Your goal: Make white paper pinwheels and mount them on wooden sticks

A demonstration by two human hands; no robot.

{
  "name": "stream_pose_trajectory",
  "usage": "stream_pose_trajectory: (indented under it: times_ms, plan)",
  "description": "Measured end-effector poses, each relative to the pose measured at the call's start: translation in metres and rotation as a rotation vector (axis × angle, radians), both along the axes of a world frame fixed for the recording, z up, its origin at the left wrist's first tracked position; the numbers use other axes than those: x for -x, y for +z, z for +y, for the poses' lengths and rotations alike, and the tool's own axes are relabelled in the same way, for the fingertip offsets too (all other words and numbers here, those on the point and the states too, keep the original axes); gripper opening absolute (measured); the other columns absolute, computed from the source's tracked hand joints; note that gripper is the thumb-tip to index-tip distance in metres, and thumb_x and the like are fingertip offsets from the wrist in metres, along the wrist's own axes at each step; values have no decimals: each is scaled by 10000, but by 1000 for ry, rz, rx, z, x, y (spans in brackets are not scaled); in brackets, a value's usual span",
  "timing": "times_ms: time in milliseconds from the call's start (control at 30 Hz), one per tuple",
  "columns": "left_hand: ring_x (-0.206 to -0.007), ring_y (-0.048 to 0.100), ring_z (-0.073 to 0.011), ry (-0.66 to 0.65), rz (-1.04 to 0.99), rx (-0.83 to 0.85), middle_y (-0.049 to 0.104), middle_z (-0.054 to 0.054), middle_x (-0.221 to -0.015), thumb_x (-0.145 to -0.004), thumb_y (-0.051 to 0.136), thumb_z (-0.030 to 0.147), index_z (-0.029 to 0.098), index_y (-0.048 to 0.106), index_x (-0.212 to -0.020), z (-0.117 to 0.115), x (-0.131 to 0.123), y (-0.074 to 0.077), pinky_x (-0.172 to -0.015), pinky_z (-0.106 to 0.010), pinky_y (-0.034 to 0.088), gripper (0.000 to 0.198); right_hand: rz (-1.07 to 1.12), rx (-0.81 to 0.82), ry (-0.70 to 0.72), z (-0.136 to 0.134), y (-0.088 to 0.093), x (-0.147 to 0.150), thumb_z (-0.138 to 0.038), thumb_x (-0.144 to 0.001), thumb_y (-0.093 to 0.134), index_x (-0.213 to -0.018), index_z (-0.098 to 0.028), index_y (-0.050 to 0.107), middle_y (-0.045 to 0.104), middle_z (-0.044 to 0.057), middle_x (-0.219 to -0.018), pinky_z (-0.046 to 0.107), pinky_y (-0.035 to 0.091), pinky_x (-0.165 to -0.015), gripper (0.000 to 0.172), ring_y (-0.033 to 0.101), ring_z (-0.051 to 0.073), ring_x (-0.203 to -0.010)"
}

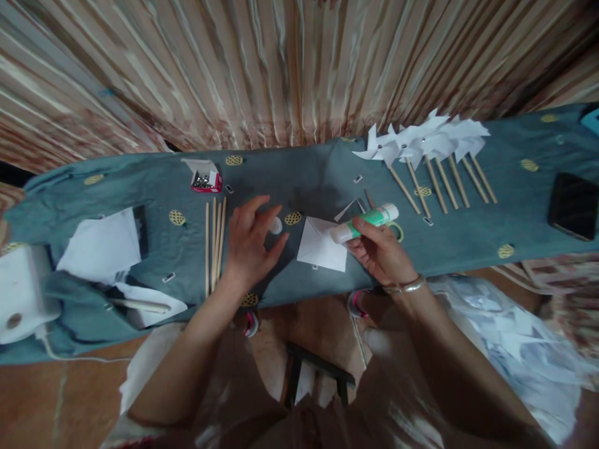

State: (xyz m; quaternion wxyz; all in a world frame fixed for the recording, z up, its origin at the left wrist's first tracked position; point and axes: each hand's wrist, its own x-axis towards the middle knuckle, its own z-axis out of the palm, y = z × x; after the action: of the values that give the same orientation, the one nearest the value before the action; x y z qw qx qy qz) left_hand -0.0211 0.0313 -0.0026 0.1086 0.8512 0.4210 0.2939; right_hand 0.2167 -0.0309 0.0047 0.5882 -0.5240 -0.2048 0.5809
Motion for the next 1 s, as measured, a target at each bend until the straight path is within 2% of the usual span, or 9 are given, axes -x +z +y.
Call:
stream_pose_trajectory:
  times_ms: [100,167,233,333,467,567,733,1000]
  plan:
    - [-1083,587,-271,-176,61,-13,609,-128,-1286,-964,511,308,215,601,-1211,-26,-13,1,-935,-465,466,279,-21,24,-14,0,5,-1,-373,-592,903,-728,-193,693,681,-46,-639,147,500,-449,309,576,48,-480]
    - [-1095,587,-276,-296,94,38,633,-145,-1256,-986,469,287,182,626,-1179,-41,-21,-5,-905,-446,475,270,-31,31,1,0,8,-3,-346,-568,913,-752,-207,705,720,-36,-725,153,528,-490,310,594,49,-513]
    - [-1197,546,-305,-343,100,99,600,-170,-1330,-990,476,335,170,610,-1231,-51,-27,-13,-937,-465,463,321,-74,26,44,0,11,-4,-345,-564,916,-719,-214,696,725,-29,-737,171,554,-537,299,617,65,-549]
    - [-1371,415,-356,-359,133,155,449,-198,-1509,-959,530,443,199,525,-1368,-56,-32,-22,-1008,-523,415,477,-243,0,111,0,12,-5,-428,-581,902,-674,-215,685,702,-9,-681,244,577,-576,318,635,119,-580]
    - [-1462,294,-394,-374,201,194,318,-221,-1592,-889,628,503,233,471,-1428,-58,-34,-25,-1043,-567,369,623,-666,-62,153,0,13,-3,-507,-664,833,-652,-214,659,669,1,-631,295,539,-584,341,614,153,-582]
    - [-1480,262,-409,-370,230,204,307,-254,-1586,-855,680,489,221,482,-1419,-59,-37,-25,-1052,-577,355,656,-914,-56,167,-3,12,-2,-505,-729,780,-659,-204,648,671,14,-633,305,498,-572,336,603,164,-579]
    - [-1494,246,-385,-359,226,206,320,-232,-1588,-888,635,492,219,494,-1400,-61,-39,-25,-1074,-579,339,597,-1163,-31,186,-6,6,-5,-623,-760,703,-638,-214,627,619,13,-557,312,438,-536,433,565,175,-550]
    - [-1482,262,-401,-359,196,211,324,-244,-1580,-888,638,481,202,511,-1391,-62,-39,-28,-1074,-593,333,589,-1388,-21,208,-7,2,-1,-679,-781,637,-615,-230,557,568,2,-517,303,341,-490,485,511,157,-479]
